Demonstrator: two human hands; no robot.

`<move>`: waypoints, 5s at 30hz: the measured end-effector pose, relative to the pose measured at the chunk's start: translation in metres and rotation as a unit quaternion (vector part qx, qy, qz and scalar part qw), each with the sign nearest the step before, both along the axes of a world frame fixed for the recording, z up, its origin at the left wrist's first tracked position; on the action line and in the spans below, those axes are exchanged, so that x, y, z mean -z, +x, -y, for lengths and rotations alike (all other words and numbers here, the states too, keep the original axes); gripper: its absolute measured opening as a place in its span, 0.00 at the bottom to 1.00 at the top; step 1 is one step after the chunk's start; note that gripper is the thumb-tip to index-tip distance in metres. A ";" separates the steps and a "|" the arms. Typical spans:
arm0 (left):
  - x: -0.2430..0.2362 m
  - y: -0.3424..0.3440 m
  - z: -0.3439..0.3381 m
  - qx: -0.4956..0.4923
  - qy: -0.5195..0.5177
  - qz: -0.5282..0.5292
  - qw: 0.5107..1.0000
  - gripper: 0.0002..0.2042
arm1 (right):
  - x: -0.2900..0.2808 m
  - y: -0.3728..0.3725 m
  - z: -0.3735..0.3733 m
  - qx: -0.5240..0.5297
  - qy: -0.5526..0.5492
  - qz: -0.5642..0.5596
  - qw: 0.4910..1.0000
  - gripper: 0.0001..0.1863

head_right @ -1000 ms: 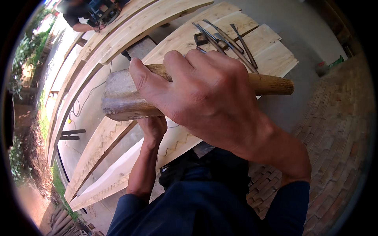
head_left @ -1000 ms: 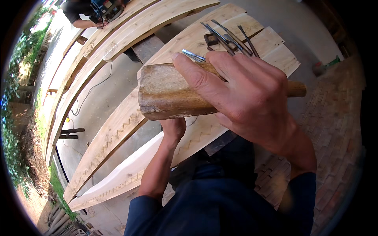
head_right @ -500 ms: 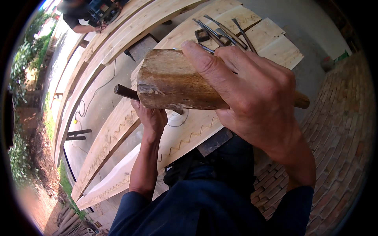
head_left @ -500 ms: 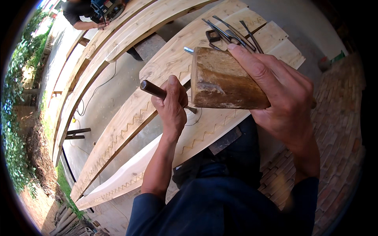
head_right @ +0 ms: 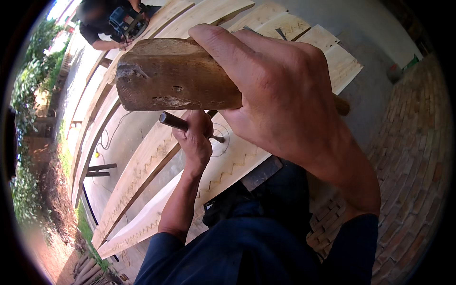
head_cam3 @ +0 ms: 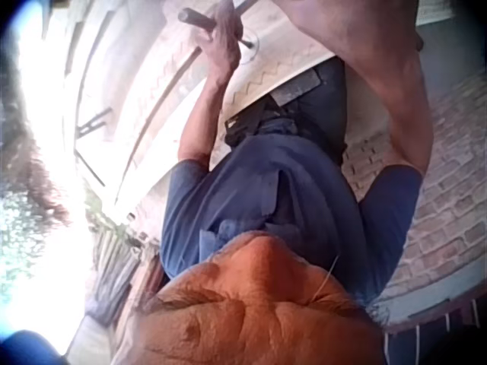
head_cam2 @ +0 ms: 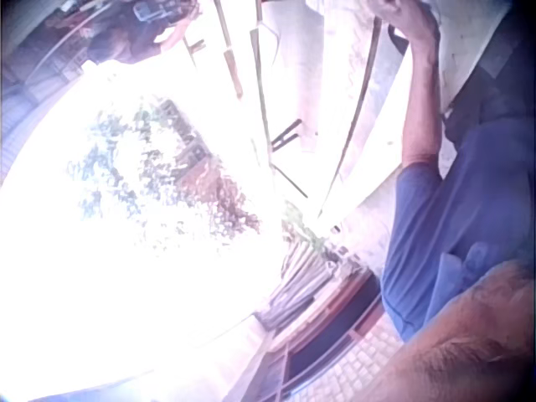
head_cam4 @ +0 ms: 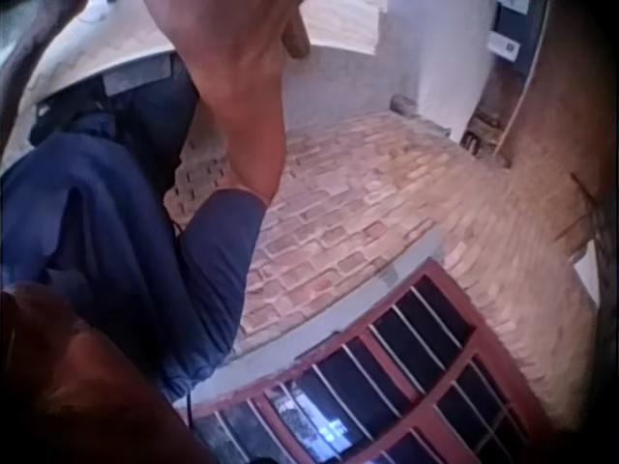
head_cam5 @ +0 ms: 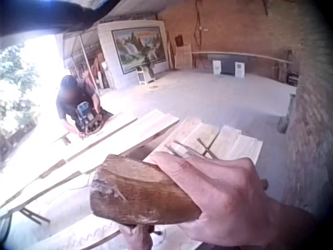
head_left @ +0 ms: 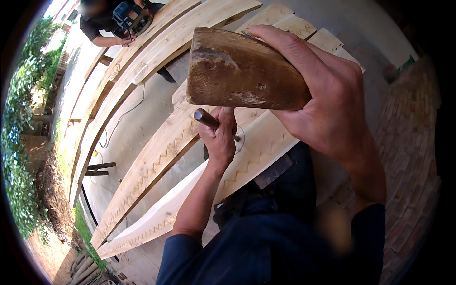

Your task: The person carves a circular design into a wooden board using a chisel and a wooden mallet, occasionally setting down the tools to pick up a different chisel from a set.

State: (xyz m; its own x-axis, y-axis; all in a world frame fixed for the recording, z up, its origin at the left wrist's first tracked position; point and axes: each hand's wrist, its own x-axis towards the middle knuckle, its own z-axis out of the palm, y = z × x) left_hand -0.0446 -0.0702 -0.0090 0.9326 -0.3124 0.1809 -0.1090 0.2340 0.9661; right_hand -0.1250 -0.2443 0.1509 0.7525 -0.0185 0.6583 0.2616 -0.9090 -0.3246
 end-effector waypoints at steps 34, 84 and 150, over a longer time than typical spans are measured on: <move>0.009 -0.014 -0.006 -0.024 -0.069 -0.070 0.995 0.17 | 0.014 0.013 -0.038 0.003 -0.120 -0.005 0.993 0.31; -0.006 0.009 -0.021 0.063 0.024 -0.072 0.995 0.27 | 0.060 -0.025 -0.004 -0.015 0.227 -0.117 0.967 0.29; -0.006 0.024 -0.042 0.181 -0.002 -0.123 0.976 0.23 | 0.206 -0.043 -0.026 0.082 0.389 -0.271 0.877 0.21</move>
State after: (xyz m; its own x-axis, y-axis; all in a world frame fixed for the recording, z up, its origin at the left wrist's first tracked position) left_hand -0.0209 -0.0281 -0.0028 0.7761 -0.6297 -0.0324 0.2161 0.2174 0.9519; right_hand -0.1676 -0.2182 -0.0549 0.8959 -0.4408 -0.0553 -0.2365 -0.3677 -0.8994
